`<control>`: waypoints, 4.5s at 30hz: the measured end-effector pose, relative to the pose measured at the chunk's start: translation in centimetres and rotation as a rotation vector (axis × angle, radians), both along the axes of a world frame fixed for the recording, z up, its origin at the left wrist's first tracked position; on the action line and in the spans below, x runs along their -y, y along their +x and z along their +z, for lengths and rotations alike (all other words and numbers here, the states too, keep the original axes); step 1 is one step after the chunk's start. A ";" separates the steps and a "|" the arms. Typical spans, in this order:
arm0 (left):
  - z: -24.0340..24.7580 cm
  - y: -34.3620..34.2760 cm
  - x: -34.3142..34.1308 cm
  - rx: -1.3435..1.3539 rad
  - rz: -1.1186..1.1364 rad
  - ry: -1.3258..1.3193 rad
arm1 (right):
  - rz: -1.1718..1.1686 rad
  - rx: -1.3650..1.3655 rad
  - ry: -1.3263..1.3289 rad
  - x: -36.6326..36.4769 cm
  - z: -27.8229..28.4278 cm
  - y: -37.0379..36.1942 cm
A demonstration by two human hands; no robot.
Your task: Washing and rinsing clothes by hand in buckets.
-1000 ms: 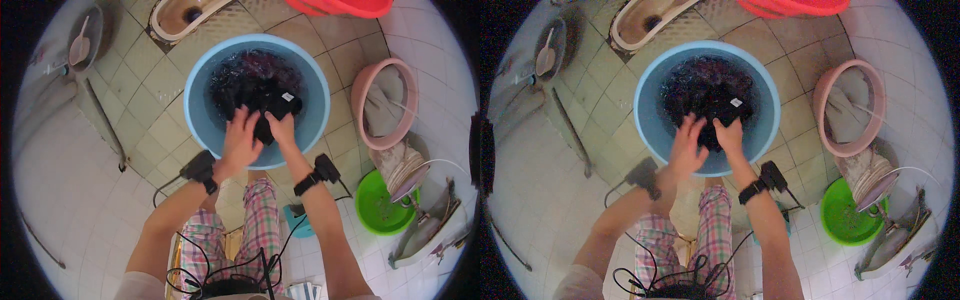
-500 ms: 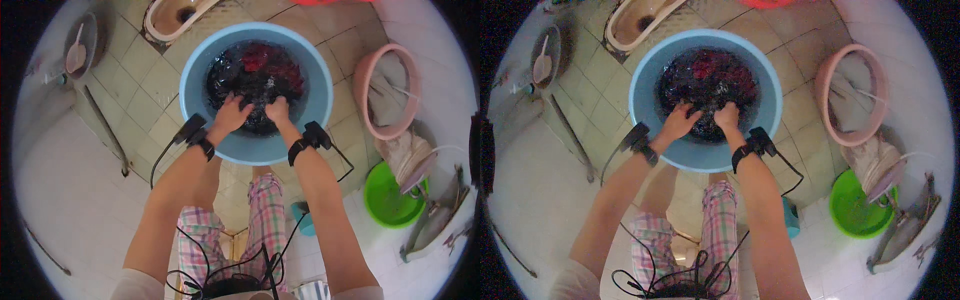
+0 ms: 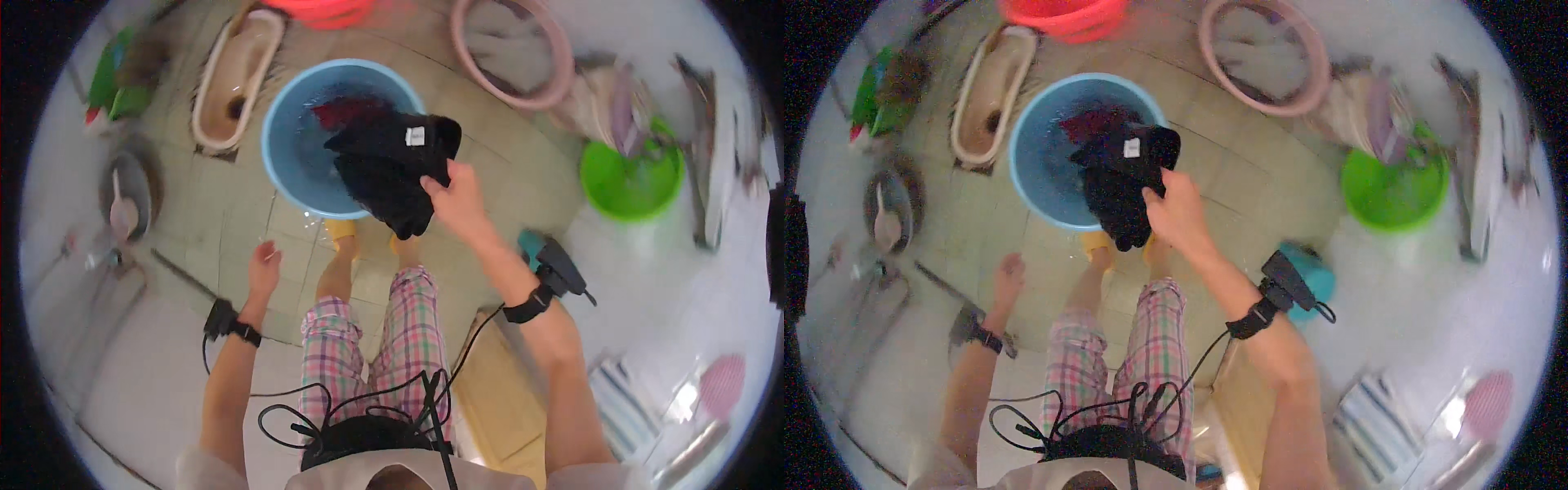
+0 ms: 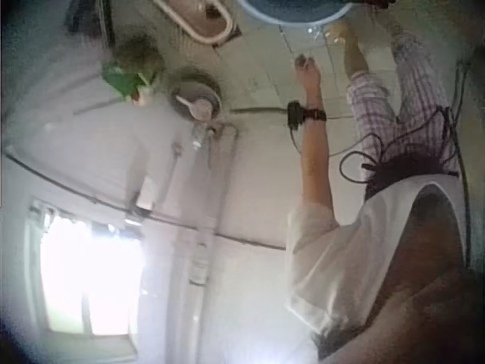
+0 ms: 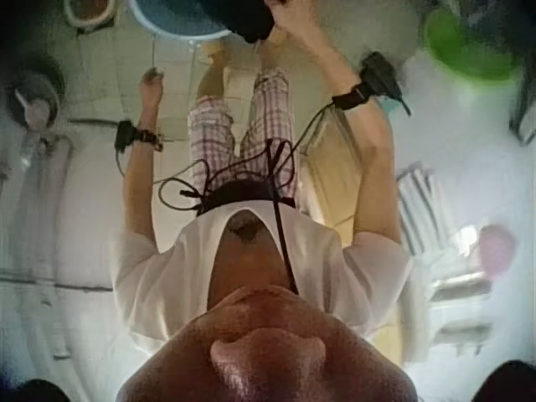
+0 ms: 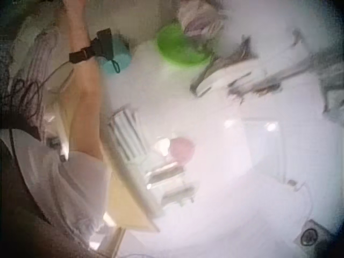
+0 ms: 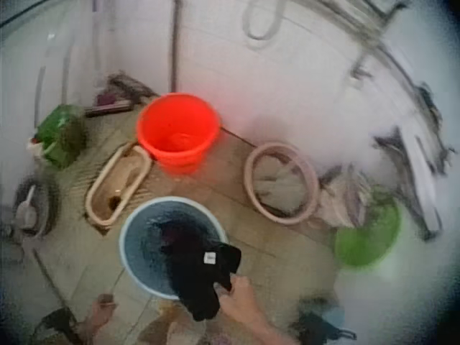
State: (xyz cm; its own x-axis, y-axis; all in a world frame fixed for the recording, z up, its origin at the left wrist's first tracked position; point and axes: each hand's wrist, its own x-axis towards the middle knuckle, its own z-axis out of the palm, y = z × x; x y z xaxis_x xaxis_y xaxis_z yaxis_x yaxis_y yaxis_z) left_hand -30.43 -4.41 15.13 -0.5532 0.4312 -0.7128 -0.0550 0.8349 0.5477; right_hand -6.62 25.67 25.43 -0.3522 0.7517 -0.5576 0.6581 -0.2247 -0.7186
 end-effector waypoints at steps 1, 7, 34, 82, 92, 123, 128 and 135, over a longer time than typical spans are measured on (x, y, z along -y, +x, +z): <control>1.0 -1.3 1.3 0.011 -0.020 -0.055 | -0.052 -0.102 -0.024 -0.5 1.8 0.8; -1.7 -4.2 6.7 -0.021 0.024 -0.102 | -0.216 -0.104 0.167 -1.9 13.4 9.0; 5.9 -5.8 -1.1 -0.312 -0.763 -0.161 | -1.372 0.068 -0.004 -1.2 -0.2 51.1; -7.0 -4.6 -18.0 -0.280 -0.463 -0.055 | 0.663 0.209 -0.076 -3.8 -17.8 -9.3; -3.1 -6.9 -20.0 -0.369 -0.348 0.171 | 0.438 0.207 0.502 -8.0 -14.8 -11.4; -14.8 -1.9 -21.0 0.788 0.684 -0.105 | 0.309 -0.217 0.048 0.0 -26.3 -14.4; -10.5 -3.6 -21.2 1.159 1.011 0.127 | 0.511 -0.622 -0.125 -0.4 -14.9 -15.1; -4.7 -4.1 -20.5 1.269 0.981 0.443 | 0.561 -0.725 -0.359 -0.2 -6.4 -16.9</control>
